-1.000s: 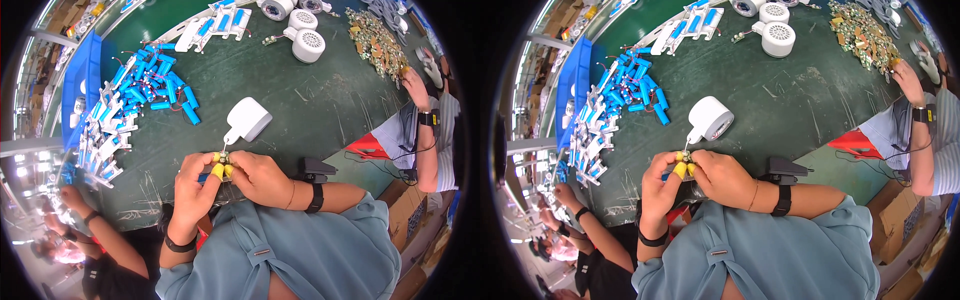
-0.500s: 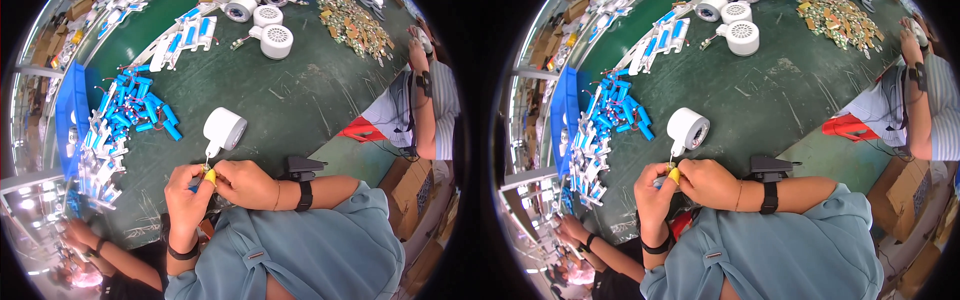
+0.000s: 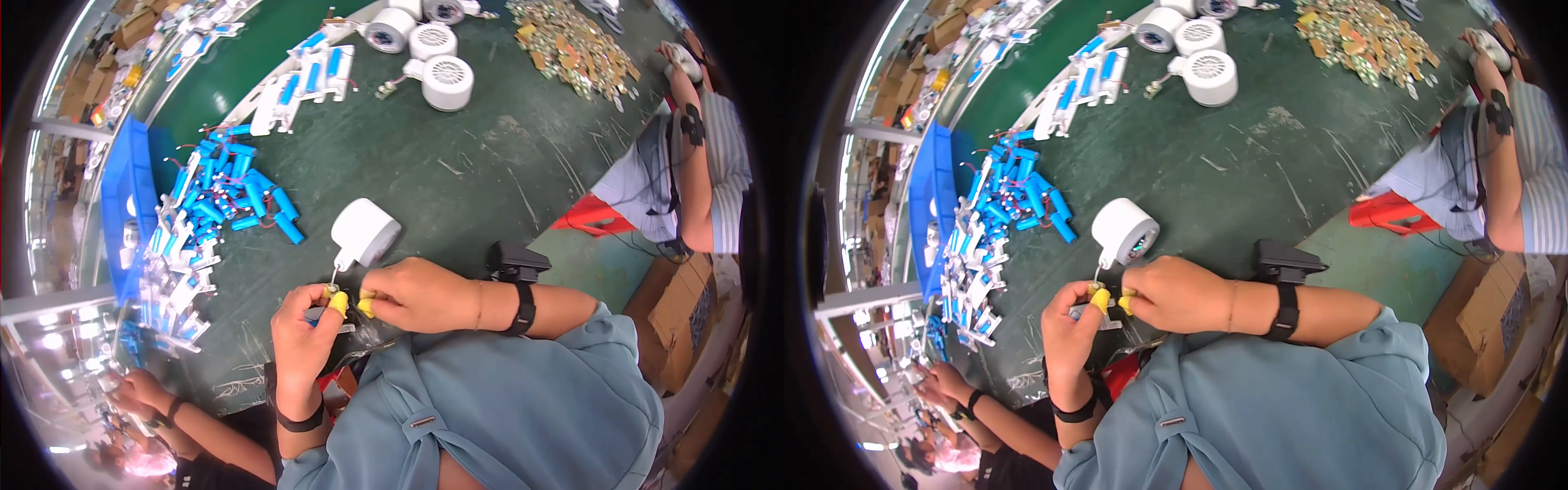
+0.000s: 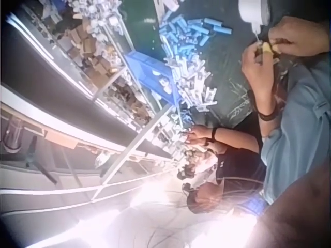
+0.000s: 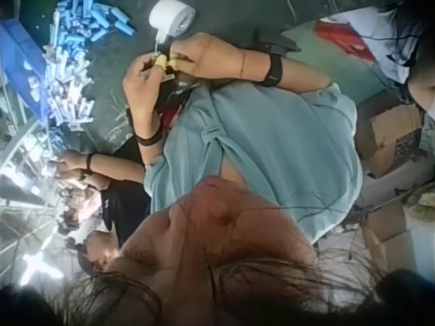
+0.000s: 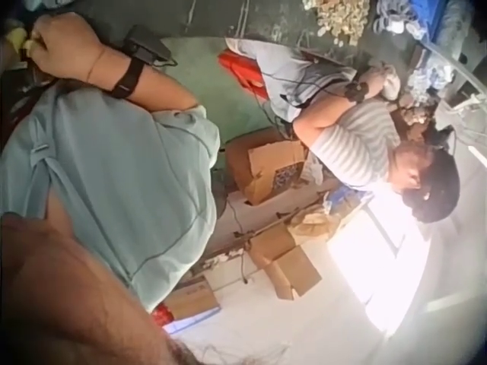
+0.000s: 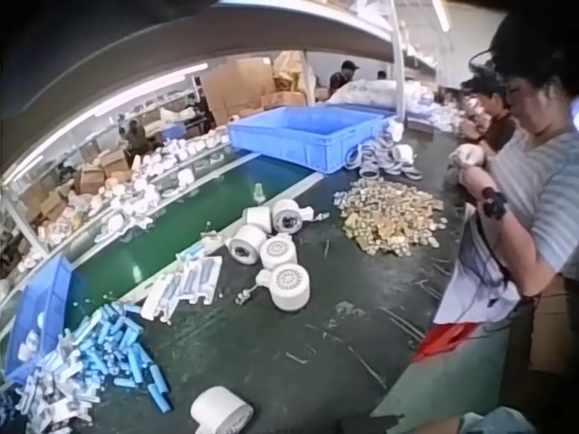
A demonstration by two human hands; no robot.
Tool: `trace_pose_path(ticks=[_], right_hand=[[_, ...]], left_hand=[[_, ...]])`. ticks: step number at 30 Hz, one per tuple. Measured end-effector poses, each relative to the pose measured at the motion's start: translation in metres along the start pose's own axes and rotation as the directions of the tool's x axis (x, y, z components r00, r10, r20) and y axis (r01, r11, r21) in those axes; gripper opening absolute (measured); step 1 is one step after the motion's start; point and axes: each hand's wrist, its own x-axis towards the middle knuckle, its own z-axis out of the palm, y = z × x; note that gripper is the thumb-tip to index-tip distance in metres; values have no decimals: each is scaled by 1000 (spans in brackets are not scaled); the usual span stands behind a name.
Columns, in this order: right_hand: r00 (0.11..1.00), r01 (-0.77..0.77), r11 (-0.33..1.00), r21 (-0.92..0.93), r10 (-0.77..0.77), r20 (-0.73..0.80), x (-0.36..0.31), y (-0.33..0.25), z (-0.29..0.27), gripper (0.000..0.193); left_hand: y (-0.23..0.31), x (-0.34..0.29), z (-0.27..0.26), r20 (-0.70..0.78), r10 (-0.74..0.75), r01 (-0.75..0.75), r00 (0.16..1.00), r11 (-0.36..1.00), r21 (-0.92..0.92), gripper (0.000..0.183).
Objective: Assembling small plastic parts and electronic components on a factory workbench.
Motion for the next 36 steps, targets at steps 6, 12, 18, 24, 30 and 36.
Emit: trace_pose_path(ticks=[6, 12, 18, 24, 30, 36], right_hand=[[979, -65, 991, 116, 41, 201, 8, -10, -21, 10], [950, -260, 942, 213, 209, 232, 5, -16, -20, 10], [957, -247, 946, 212, 203, 207, 3, -8, -13, 10], [965, -241, 939, 244, 204, 166, -6, -9, -13, 11], [950, -258, 905, 338, 174, 260, -60, -28, -34, 12], [788, -582, 578, 572, 576, 219, -174, 54, -36, 19]], left_hand=[[-17, -8, -16, 14, 27, -28, 1000, 999, 21, 21], [-27, -38, -77, -60, -20, 33, 998, 978, 208, 22], [-92, -91, -168, -441, -224, 419, 869, 808, 415, 20], [-140, -125, -220, -697, -89, 576, 712, 642, 507, 31], [-163, -105, -118, -710, 295, 220, 639, 815, 536, 26], [-142, -83, -76, -681, 368, 104, 633, 831, 546, 21]])
